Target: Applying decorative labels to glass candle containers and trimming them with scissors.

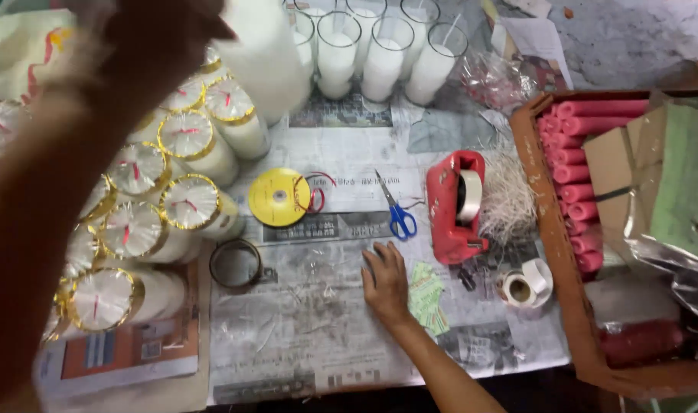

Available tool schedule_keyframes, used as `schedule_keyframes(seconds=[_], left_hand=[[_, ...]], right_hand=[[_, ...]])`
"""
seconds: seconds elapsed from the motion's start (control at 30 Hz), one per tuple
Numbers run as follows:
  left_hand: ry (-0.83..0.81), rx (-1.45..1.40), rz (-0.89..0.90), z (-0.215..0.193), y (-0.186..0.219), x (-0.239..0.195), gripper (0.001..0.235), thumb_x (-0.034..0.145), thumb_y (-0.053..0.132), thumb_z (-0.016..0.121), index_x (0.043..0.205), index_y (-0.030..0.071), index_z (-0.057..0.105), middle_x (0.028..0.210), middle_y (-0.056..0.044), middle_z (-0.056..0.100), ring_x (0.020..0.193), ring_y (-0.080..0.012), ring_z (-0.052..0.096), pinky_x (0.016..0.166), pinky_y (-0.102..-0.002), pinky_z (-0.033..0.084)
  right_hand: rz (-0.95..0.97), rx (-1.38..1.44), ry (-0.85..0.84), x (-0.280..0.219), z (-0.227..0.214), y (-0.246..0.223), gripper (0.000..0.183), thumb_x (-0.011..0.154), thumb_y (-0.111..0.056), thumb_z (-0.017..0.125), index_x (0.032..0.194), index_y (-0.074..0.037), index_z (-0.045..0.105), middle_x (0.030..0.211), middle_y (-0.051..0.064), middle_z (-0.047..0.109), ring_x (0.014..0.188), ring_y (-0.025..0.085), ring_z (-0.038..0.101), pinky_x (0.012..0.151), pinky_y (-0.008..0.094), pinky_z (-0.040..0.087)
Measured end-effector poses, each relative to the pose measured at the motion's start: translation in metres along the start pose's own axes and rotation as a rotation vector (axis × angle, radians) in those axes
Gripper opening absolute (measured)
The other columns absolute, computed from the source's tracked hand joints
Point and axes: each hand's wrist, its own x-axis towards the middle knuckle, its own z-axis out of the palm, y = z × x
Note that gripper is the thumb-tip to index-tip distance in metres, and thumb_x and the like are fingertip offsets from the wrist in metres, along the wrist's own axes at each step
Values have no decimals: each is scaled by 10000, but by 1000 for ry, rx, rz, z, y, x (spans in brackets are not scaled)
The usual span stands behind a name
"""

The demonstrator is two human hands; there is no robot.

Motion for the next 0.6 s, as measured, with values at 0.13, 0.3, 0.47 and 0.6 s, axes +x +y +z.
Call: schedule_keyframes(seconds=[0.13, 0.3, 0.47, 0.6], left_hand=[[24, -240, 30, 30, 98, -39, 283, 780, 439, 889, 760, 320, 633, 670, 32, 550, 698, -208, 585, 578, -351, 483], [-8, -625, 90, 17, 196, -76, 208, 728, 327, 839, 760, 245, 651, 646, -36, 642, 731, -273, 604, 601, -384, 520], [-242, -567, 162, 7, 246, -103, 185, 757, 286, 857, 878, 216, 736, 751, -49, 733, 774, -235, 640, 631, -345, 541], [-135, -545, 160, 18, 267, -124, 125, 759, 174, 835, 817, 196, 727, 730, -68, 722, 753, -260, 616, 558, -359, 498]], right_hand=[[-76, -14, 18, 35, -15, 19, 123, 877, -19, 689, 988, -58, 724, 957, 114, 687, 973, 319, 686, 963, 444, 506], [-90, -135, 106, 71, 7, 101, 216, 875, -61, 680, 1061, -164, 715, 924, 12, 676, 884, 239, 672, 851, 392, 517], [131, -324, -258, 93, 6, 102, 256, 819, -177, 722, 1054, -107, 650, 973, 142, 643, 947, 402, 668, 854, 512, 560], [350, -378, -406, 103, 10, 105, 254, 819, -148, 651, 1066, -113, 608, 1018, 155, 674, 1012, 414, 703, 843, 518, 588]])
